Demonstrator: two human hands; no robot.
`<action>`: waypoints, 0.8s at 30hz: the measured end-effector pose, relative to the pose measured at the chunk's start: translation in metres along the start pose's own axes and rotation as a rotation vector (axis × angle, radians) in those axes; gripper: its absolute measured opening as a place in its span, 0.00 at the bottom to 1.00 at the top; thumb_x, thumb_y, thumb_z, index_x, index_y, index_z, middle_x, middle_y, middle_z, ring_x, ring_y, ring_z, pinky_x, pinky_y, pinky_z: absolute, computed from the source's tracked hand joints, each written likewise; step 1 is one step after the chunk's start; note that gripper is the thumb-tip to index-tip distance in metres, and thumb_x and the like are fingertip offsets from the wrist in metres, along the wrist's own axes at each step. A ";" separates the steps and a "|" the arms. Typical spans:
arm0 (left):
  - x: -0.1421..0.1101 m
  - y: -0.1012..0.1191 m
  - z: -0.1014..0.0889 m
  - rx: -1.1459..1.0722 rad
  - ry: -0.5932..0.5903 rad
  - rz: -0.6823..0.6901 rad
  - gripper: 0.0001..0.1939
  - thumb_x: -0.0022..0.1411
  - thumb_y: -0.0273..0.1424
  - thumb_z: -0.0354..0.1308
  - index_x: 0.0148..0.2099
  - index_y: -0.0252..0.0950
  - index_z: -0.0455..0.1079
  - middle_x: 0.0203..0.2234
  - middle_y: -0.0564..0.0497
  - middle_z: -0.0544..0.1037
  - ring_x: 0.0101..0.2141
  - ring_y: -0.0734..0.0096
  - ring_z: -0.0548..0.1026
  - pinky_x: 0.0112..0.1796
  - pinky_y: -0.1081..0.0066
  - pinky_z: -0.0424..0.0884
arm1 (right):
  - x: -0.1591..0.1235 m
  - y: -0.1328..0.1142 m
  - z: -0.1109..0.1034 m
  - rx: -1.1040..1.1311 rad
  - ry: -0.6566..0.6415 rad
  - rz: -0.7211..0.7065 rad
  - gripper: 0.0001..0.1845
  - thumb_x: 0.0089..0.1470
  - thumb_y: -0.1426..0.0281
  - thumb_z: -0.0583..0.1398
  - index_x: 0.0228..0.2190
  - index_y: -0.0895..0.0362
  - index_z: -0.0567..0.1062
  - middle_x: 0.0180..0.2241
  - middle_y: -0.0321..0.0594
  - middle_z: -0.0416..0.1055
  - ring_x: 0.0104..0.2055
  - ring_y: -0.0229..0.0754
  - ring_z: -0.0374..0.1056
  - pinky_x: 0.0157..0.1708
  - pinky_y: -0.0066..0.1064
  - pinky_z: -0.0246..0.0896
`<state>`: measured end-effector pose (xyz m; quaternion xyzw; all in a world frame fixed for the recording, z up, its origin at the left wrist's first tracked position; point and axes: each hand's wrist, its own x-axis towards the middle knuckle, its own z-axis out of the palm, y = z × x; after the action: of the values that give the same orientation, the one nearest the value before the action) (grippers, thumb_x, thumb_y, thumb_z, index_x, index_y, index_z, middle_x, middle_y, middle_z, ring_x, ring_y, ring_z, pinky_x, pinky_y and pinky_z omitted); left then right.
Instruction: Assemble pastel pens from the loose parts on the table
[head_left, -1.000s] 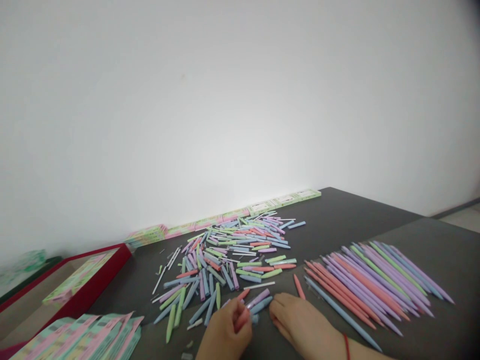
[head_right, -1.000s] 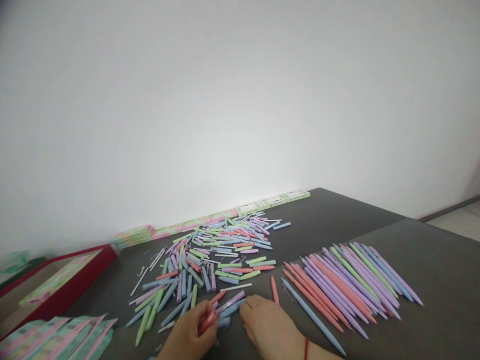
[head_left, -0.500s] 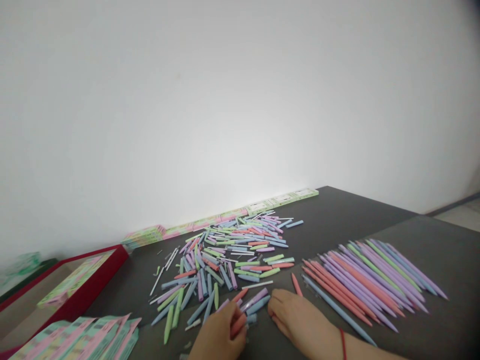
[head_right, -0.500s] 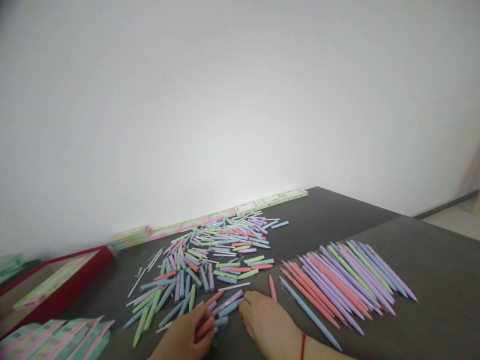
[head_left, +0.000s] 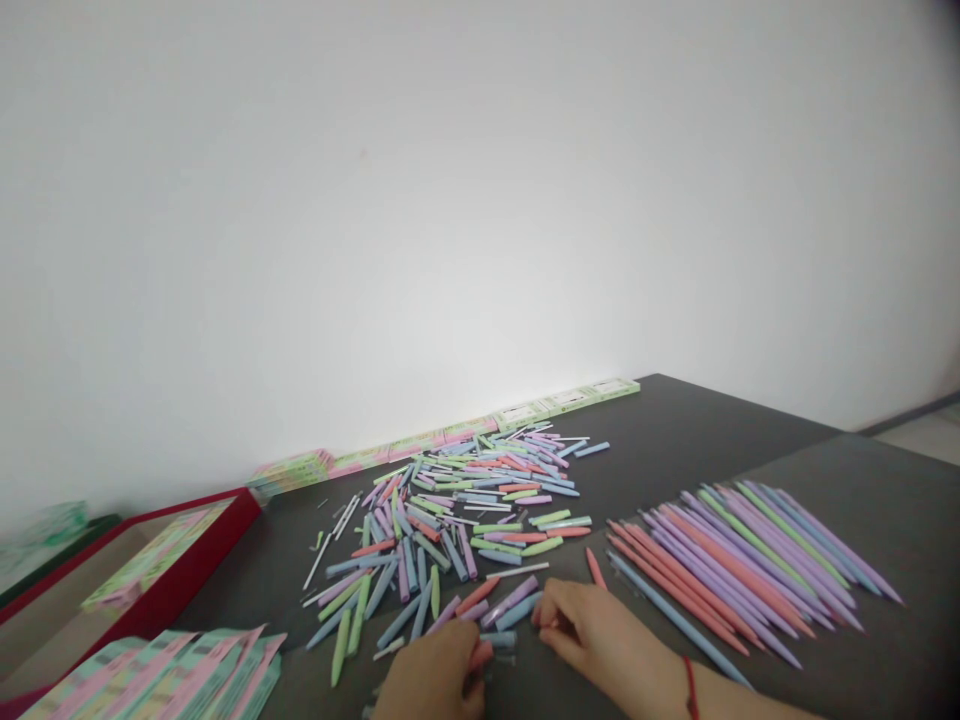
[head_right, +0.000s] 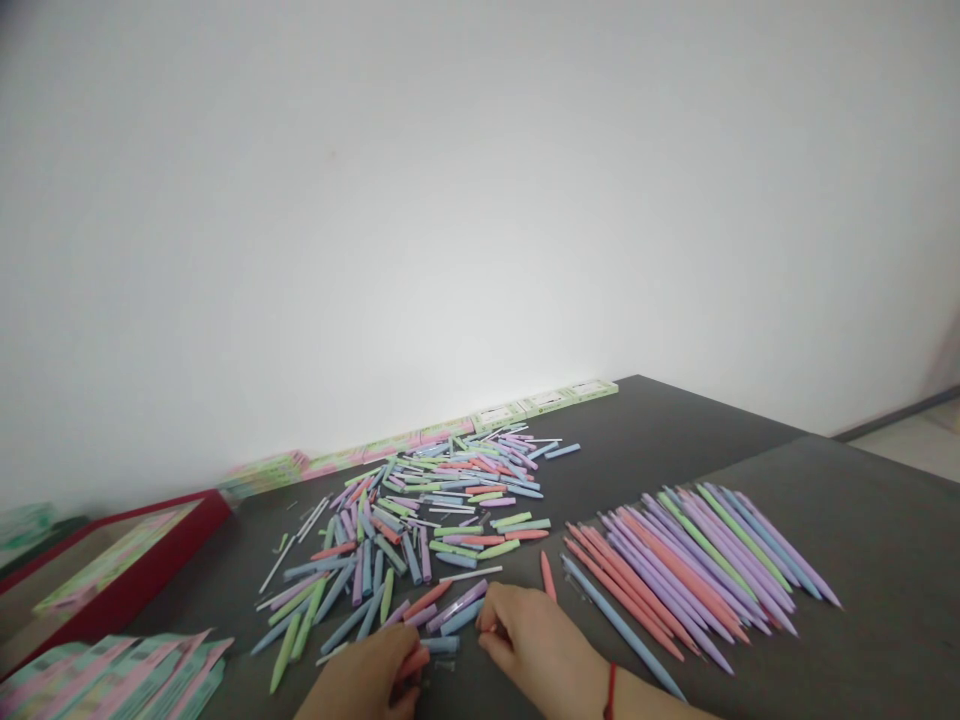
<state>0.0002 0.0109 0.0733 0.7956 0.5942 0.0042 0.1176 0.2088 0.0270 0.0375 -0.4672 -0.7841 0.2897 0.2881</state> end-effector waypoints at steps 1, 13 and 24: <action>0.000 0.001 0.001 -0.016 0.022 -0.001 0.04 0.52 0.25 0.49 0.29 0.39 0.62 0.26 0.51 0.74 0.29 0.64 0.72 0.28 0.71 0.56 | 0.001 0.000 0.002 0.089 -0.015 0.044 0.06 0.47 0.79 0.56 0.26 0.56 0.68 0.23 0.32 0.68 0.25 0.36 0.65 0.26 0.25 0.56; 0.013 -0.006 0.001 -1.277 -0.345 0.060 0.13 0.46 0.37 0.56 0.34 0.37 0.62 0.19 0.58 0.71 0.11 0.85 0.54 0.14 0.76 0.44 | -0.003 -0.024 -0.001 0.524 -0.018 -0.064 0.08 0.55 0.67 0.57 0.30 0.56 0.75 0.30 0.37 0.73 0.33 0.39 0.66 0.37 0.28 0.60; 0.014 0.001 0.019 -1.542 -0.318 0.037 0.15 0.44 0.39 0.64 0.28 0.34 0.67 0.13 0.61 0.64 0.12 0.87 0.55 0.15 0.78 0.44 | -0.004 -0.025 0.004 0.720 -0.075 0.032 0.05 0.51 0.69 0.57 0.29 0.57 0.71 0.22 0.31 0.66 0.18 0.31 0.56 0.16 0.21 0.50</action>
<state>0.0083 0.0208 0.0534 0.4903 0.3863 0.3034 0.7199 0.1927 0.0129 0.0523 -0.3371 -0.6345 0.5686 0.4006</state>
